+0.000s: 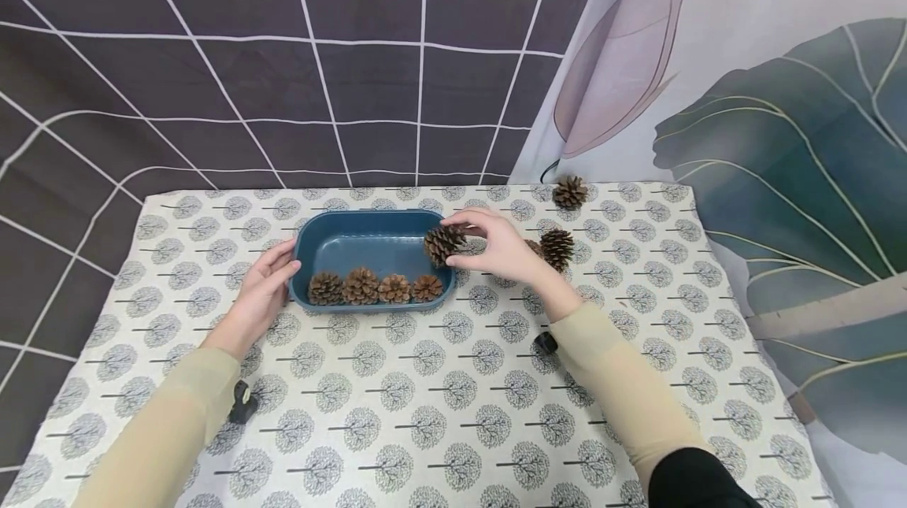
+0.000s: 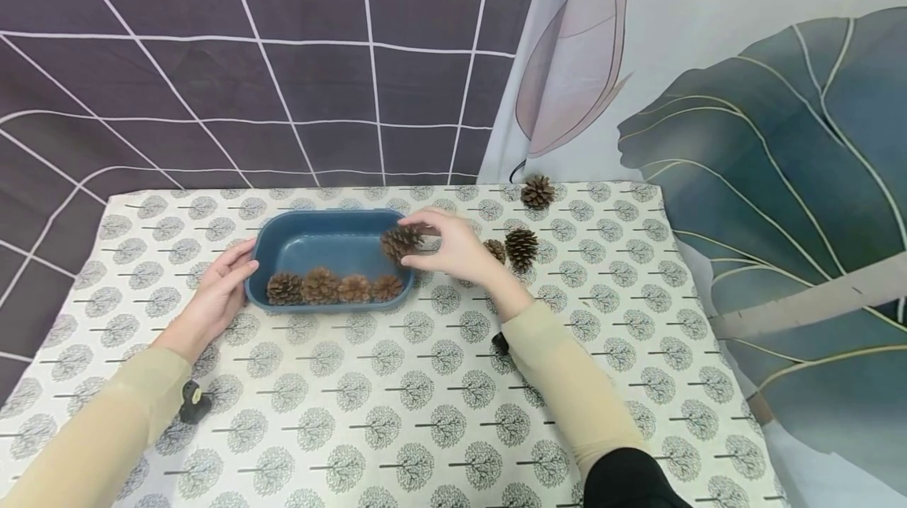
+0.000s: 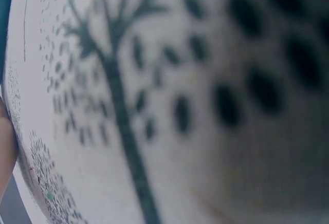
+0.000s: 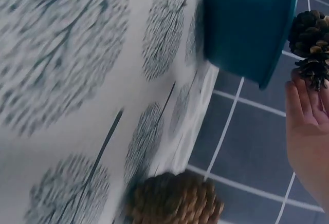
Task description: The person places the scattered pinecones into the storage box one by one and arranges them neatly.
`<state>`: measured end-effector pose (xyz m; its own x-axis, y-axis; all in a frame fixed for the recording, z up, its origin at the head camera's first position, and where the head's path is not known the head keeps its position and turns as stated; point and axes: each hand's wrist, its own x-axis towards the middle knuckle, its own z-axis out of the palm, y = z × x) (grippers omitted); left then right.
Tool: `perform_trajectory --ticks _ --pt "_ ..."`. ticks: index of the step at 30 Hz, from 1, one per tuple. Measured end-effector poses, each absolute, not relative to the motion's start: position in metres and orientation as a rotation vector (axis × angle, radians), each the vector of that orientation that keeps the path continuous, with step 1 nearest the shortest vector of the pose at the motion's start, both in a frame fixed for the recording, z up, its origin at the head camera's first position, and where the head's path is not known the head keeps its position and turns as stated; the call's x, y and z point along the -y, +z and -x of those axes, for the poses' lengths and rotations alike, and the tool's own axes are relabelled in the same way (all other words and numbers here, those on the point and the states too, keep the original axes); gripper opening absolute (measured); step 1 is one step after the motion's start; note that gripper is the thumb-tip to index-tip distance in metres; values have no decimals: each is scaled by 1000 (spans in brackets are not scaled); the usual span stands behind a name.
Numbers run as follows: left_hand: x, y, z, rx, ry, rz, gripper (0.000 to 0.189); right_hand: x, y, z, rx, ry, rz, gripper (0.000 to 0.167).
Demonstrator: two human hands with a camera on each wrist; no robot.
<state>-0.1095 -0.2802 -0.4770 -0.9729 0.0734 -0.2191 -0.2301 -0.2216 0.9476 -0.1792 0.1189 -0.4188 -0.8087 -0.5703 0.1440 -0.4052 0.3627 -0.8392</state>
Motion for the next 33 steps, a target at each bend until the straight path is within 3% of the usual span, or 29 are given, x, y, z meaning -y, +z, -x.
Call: perform_trajectory --ticks 17,33 --pt "281 -477 108 -1799 2312 190 39 -32 -425 195 -2546 -1123 977 64" --pt "280 -478 109 -1810 2334 210 37 18 -435 203 -2544 -907 1027 62"
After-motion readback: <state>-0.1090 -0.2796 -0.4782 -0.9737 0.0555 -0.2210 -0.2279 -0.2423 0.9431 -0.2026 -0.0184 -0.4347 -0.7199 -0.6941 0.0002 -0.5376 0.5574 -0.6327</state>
